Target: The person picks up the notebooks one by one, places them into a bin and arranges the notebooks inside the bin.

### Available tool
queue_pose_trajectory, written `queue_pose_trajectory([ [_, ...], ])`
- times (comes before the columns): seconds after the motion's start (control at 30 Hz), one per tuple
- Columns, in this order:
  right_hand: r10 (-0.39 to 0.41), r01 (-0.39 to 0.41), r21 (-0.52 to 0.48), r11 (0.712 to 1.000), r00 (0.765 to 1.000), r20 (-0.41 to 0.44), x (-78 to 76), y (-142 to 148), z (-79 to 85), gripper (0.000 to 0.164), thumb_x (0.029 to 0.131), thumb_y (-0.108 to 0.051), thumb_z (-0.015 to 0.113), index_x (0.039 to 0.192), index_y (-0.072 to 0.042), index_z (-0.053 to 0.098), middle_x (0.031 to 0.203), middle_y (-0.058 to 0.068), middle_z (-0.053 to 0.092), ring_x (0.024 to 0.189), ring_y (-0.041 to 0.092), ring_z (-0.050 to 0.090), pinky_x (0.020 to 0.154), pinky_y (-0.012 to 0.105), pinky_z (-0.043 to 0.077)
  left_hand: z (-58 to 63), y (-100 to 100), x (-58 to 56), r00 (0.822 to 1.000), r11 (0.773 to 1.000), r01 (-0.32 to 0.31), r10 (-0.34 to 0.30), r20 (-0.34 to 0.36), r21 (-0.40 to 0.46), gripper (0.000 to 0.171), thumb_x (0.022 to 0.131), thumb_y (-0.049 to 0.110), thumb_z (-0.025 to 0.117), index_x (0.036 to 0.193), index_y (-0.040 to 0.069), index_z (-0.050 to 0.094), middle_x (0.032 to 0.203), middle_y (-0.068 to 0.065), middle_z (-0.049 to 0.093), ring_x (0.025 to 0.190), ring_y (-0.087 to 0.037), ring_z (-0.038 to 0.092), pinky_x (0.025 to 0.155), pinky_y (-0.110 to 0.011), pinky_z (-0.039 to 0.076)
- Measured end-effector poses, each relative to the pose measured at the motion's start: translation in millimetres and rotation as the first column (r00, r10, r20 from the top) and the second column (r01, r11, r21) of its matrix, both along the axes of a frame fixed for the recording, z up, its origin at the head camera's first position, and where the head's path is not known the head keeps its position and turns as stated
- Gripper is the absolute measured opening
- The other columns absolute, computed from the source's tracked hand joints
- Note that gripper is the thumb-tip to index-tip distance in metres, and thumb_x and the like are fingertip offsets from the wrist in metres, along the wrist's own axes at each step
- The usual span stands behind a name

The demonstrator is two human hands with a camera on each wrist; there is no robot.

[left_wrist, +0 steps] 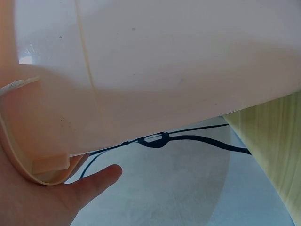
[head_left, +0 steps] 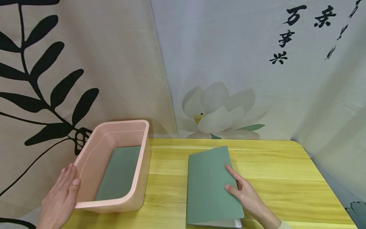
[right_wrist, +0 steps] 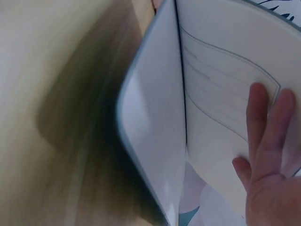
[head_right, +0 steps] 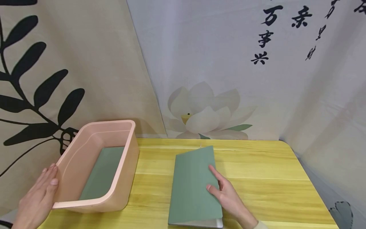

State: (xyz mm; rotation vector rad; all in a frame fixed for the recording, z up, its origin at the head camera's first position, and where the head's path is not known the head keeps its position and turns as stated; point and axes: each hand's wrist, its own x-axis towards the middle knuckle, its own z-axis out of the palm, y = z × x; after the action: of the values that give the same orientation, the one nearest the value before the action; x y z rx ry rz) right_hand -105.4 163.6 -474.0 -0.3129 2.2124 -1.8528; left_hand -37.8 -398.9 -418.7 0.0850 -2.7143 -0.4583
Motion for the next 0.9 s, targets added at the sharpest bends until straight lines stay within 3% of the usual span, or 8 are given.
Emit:
queue_pose_trajectory([
  [0.17,-0.026,0.028,-0.088,0.996,0.999,0.024,5.3,-4.8,10.1,0.072,0.103,-0.017,0.064,0.164,-0.009,0.026,0.173,0.009,0.011,0.158,0.03,-0.006,0.122,0.019,0.009,0.2,1.2,0.2,1.0,1.0,0.001,-0.001,0.002,-0.003,0.054,0.114,0.024,0.033,0.155,-0.012,0.03,0.166,-0.026,0.022,0.159,-0.032,0.007,0.129,-0.042,0.0],
  [0.27,-0.036,0.039,-0.156,0.987,0.999,0.02,8.2,-9.5,16.2,0.072,0.103,-0.014,0.062,0.165,-0.009,0.025,0.174,0.009,0.009,0.158,0.03,-0.006,0.121,0.016,0.014,0.4,1.2,-0.2,1.0,1.0,0.004,-0.004,-0.004,-0.003,0.054,0.114,0.024,0.033,0.155,-0.012,0.03,0.166,-0.025,0.022,0.159,-0.032,0.008,0.129,-0.041,0.0],
  [0.37,-0.048,0.046,-0.218,0.975,0.999,-0.002,9.9,-15.8,22.4,0.071,0.104,-0.011,0.061,0.165,-0.009,0.025,0.173,0.008,0.008,0.158,0.03,-0.005,0.109,0.003,0.022,0.4,1.0,-0.3,1.0,1.0,0.0,0.0,-0.004,-0.004,0.054,0.114,0.024,0.033,0.155,-0.012,0.03,0.166,-0.026,0.023,0.159,-0.033,0.008,0.129,-0.043,0.001],
  [0.47,-0.068,0.061,-0.261,0.964,0.997,-0.021,11.1,-23.1,29.9,0.07,0.104,-0.01,0.06,0.165,-0.01,0.025,0.174,0.004,0.01,0.158,0.026,-0.007,0.109,0.002,0.019,0.6,0.8,0.5,1.0,1.0,0.0,0.0,-0.001,-0.004,0.054,0.114,0.024,0.033,0.154,-0.012,0.03,0.165,-0.027,0.023,0.159,-0.034,0.009,0.129,-0.044,0.001],
  [0.53,-0.085,0.077,-0.276,0.958,0.996,-0.017,11.6,-28.0,35.4,0.07,0.105,-0.011,0.06,0.165,-0.011,0.025,0.174,0.001,0.012,0.159,0.023,-0.007,0.112,0.004,0.016,0.8,0.7,1.0,1.0,1.0,0.0,0.0,0.003,-0.005,0.055,0.114,0.024,0.033,0.155,-0.012,0.03,0.166,-0.026,0.023,0.159,-0.033,0.008,0.129,-0.044,0.001],
  [0.67,-0.11,0.098,-0.309,0.946,0.994,-0.021,12.2,-38.1,45.3,0.069,0.105,-0.011,0.059,0.165,-0.014,0.026,0.173,-0.003,0.014,0.159,0.019,-0.006,0.126,0.024,0.005,0.6,0.8,1.8,1.0,1.0,0.007,-0.007,-0.005,-0.005,0.054,0.114,0.024,0.033,0.155,-0.012,0.03,0.166,-0.025,0.022,0.159,-0.031,0.007,0.129,-0.04,-0.001],
  [0.73,-0.118,0.101,-0.326,0.94,0.993,-0.032,12.6,-44.1,49.7,0.069,0.105,-0.011,0.059,0.165,-0.015,0.025,0.173,-0.004,0.014,0.159,0.019,-0.006,0.126,0.027,0.005,0.4,0.6,1.8,1.0,1.0,0.012,-0.012,-0.01,-0.004,0.054,0.114,0.023,0.033,0.155,-0.012,0.031,0.166,-0.025,0.022,0.159,-0.031,0.007,0.129,-0.039,-0.001],
  [0.9,-0.146,0.111,-0.384,0.917,0.987,-0.062,11.7,-63.7,59.3,0.069,0.104,-0.008,0.058,0.165,-0.012,0.025,0.173,-0.005,0.018,0.159,0.016,-0.004,0.116,0.012,0.016,0.9,1.4,0.3,1.0,1.0,0.008,-0.008,0.004,-0.006,0.055,0.114,0.024,0.033,0.154,-0.013,0.03,0.166,-0.026,0.022,0.159,-0.033,0.007,0.129,-0.039,-0.001],
])
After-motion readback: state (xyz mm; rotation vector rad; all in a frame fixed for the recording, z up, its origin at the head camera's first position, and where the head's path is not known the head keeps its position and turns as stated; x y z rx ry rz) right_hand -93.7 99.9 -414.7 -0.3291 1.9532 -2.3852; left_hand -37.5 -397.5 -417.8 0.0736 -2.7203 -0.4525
